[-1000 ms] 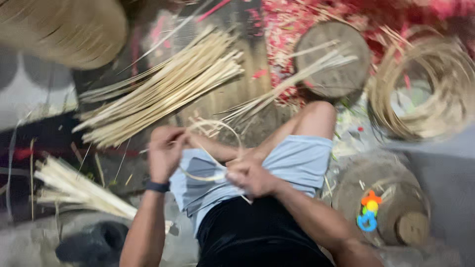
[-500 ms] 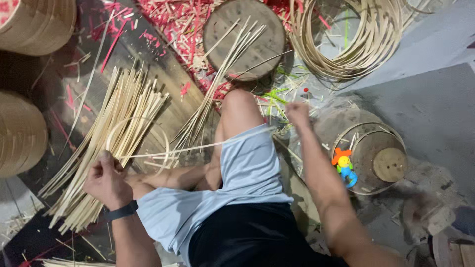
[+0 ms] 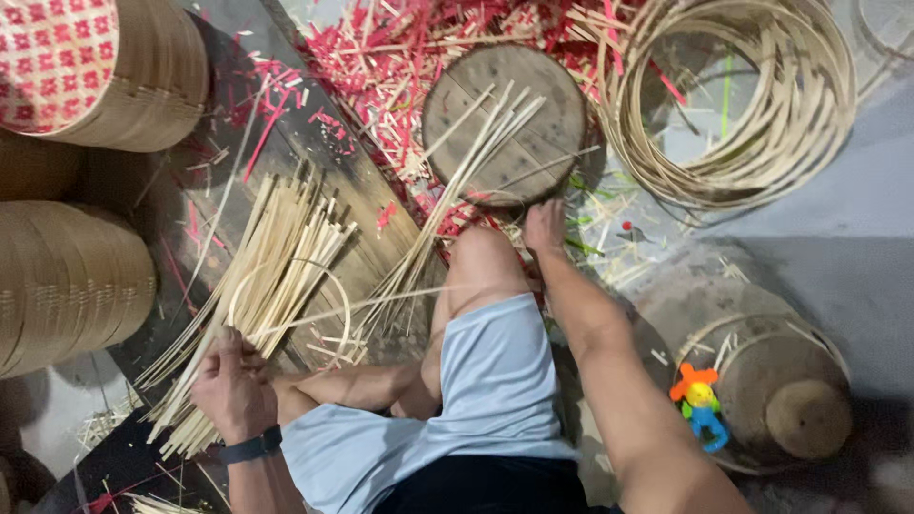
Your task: The person sits on the floor and bends thin bamboo strips into circular rings, then uses scissors to trim the ends. The person repeats this process with multiple strips, placing the finished rings aside.
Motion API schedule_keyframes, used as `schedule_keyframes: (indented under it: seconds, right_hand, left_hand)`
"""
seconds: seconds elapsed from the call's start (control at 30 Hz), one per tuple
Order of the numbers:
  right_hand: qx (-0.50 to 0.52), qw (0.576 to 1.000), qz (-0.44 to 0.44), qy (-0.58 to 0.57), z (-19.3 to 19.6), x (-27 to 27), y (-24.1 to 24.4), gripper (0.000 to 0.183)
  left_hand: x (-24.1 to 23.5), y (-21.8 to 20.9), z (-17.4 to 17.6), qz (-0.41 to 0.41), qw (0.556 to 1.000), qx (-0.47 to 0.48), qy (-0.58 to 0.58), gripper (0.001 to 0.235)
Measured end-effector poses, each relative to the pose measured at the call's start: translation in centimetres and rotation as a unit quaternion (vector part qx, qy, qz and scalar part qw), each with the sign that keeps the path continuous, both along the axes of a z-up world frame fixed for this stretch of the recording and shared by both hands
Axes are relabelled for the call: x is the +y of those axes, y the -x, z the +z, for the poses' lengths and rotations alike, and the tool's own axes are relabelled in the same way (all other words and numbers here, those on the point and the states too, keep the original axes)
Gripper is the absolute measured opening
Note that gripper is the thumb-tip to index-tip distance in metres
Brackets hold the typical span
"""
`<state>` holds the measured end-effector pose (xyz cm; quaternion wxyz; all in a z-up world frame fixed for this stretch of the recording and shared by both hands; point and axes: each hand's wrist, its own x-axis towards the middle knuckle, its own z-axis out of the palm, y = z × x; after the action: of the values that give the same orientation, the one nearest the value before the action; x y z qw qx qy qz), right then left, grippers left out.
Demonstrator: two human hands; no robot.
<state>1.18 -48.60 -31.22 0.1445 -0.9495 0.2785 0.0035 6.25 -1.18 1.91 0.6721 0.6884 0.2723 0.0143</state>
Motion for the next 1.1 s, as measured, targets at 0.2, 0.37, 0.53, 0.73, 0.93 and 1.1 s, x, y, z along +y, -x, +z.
schedule_keyframes:
  seconds: [0.2, 0.37, 0.53, 0.73, 0.93, 1.1]
  right_hand:
    - [0.129, 0.991, -0.012, -0.044, 0.0, -0.3, -0.2, 0.039]
    - [0.195, 0.973, -0.081, -0.09, 1.1, -0.1, -0.4, 0.032]
    - [0.118, 0.977, -0.11, -0.138, 3.3, -1.1, 1.7, 0.041]
    - [0.037, 0.978, -0.154, -0.132, 4.4, 1.2, 0.6, 0.05]
    - [0.142, 0.985, -0.06, -0.078, 6.0, -0.3, -1.4, 0.044]
    - [0.257, 0.962, 0.018, -0.096, 8.6, -1.5, 1.4, 0.04]
  left_hand:
    - [-0.6, -1.5, -1.1, -0.023, 0.893, 0.019, 0.448, 0.012]
    - [-1.2, -1.9, -1.7, 0.012, 0.924, 0.033, 0.382, 0.018]
    - [1.6, -0.4, -1.9, 0.001, 0.908, 0.026, 0.419, 0.022]
    - [4.5, 2.1, -4.3, 0.046, 0.919, 0.036, 0.389, 0.017]
    - [5.7, 2.9, -3.7, 0.088, 0.923, 0.026, 0.374, 0.014]
    - [3.6, 1.8, -3.8, 0.072, 0.913, 0.029, 0.4, 0.011]
